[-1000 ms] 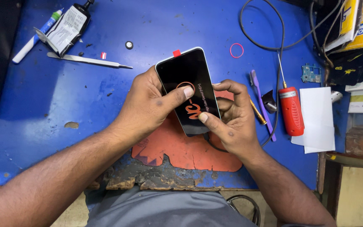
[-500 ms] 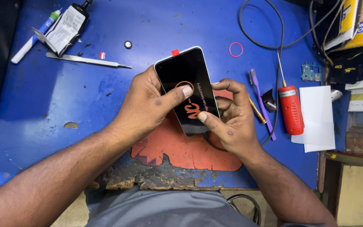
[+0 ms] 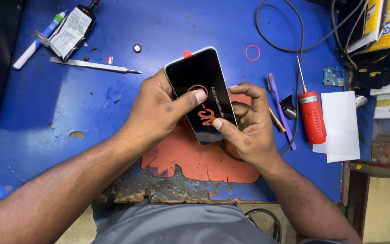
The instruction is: The person works on a smartphone at a repair bench: they open the device, disconnect the battery, apply adhesive from a glue bottle, press a new back cover onto the phone body, then plug in a charging cable and hold the phone while it powers on. They handle the phone, its back cover, and small internal components throughout.
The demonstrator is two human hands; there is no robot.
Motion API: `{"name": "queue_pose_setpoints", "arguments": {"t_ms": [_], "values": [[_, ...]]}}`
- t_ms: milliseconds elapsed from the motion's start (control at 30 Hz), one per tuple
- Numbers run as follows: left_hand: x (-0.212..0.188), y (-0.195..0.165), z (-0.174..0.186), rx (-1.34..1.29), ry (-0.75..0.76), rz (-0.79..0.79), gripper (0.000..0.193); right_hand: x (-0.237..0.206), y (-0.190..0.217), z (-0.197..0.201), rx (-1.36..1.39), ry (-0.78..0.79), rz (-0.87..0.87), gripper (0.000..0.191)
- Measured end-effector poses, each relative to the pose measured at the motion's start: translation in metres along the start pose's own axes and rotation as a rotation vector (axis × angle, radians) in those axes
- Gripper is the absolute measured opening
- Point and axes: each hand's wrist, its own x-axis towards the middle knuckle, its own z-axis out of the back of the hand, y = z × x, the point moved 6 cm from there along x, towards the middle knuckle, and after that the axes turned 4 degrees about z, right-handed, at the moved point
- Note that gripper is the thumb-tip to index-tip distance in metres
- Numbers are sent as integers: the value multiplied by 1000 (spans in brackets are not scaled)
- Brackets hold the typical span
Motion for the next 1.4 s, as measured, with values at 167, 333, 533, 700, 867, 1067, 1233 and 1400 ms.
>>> {"name": "queue_pose_setpoints", "arguments": {"t_ms": [167,333,533,700,867,1067,1233,1400], "values": [[-1,-11,4,-80,-25,-69,30,1,5,5,73,0,-17,69],[-2,-17,16,-123,-91,-136,28,3,6,21,-6,-16,-114,57],[0,-15,19,-200,-125,-144,31,4,8,20,-9,7,-127,42],[1,-14,19,-232,-121,-143,33,3,7,13,54,79,-134,39],[-1,-13,13,-182,-62,-160,30,1,3,18,-33,-7,-124,34],[0,-10,9,-309,44,-113,32,-5,7,23,-168,-103,-40,28],[-3,-9,1,-377,172,-147,32,-9,16,22,-286,-99,98,21],[-3,-3,-1,-265,143,-83,19,-9,20,17,-370,-57,137,22]]}}
